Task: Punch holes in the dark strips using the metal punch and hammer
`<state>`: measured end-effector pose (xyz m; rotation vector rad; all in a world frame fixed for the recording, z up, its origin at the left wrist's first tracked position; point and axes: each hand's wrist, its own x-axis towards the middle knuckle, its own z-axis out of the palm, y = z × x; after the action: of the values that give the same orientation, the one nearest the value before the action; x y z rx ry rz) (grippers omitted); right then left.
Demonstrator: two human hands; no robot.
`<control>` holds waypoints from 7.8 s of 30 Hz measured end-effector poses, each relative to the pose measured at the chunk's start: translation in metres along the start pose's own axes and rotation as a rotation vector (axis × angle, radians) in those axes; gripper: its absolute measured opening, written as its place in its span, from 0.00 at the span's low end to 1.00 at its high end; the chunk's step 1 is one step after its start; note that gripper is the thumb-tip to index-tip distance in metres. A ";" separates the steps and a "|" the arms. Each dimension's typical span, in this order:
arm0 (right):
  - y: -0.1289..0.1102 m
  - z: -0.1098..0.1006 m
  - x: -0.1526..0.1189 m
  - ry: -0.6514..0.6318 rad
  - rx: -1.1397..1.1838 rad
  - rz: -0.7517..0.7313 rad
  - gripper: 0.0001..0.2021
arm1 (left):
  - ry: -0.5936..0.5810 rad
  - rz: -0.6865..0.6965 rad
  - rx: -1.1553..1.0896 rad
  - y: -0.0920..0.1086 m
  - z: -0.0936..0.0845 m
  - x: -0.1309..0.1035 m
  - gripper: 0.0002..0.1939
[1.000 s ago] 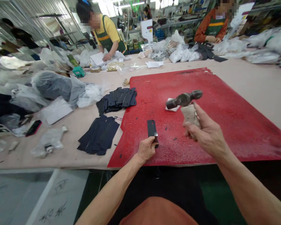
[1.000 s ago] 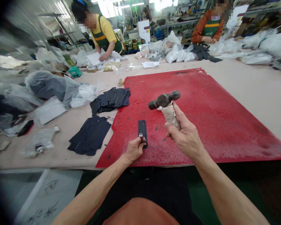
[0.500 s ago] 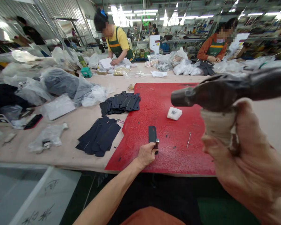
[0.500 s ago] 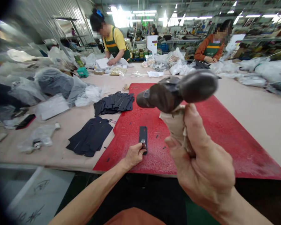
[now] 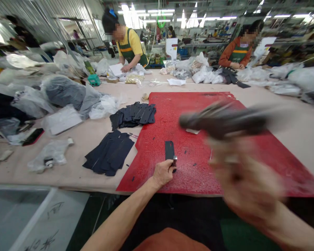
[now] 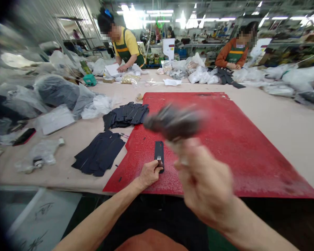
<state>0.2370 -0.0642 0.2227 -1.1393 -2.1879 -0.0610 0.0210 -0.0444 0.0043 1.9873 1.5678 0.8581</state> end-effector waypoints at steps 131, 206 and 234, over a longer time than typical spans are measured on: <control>0.068 0.220 0.008 -0.379 0.289 -0.050 0.16 | 0.291 -0.038 -0.162 -0.056 -0.037 -0.033 0.09; 0.027 0.198 -0.084 -0.429 0.338 0.244 0.29 | 0.053 0.052 -0.100 -0.030 -0.002 0.058 0.09; 0.104 0.170 -0.013 -0.376 0.997 1.355 0.09 | -0.024 0.008 0.006 -0.025 -0.005 0.059 0.06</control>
<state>0.2290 0.0462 0.0567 -1.7187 -0.9371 1.6652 0.0097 0.0190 0.0013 2.0012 1.5521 0.8313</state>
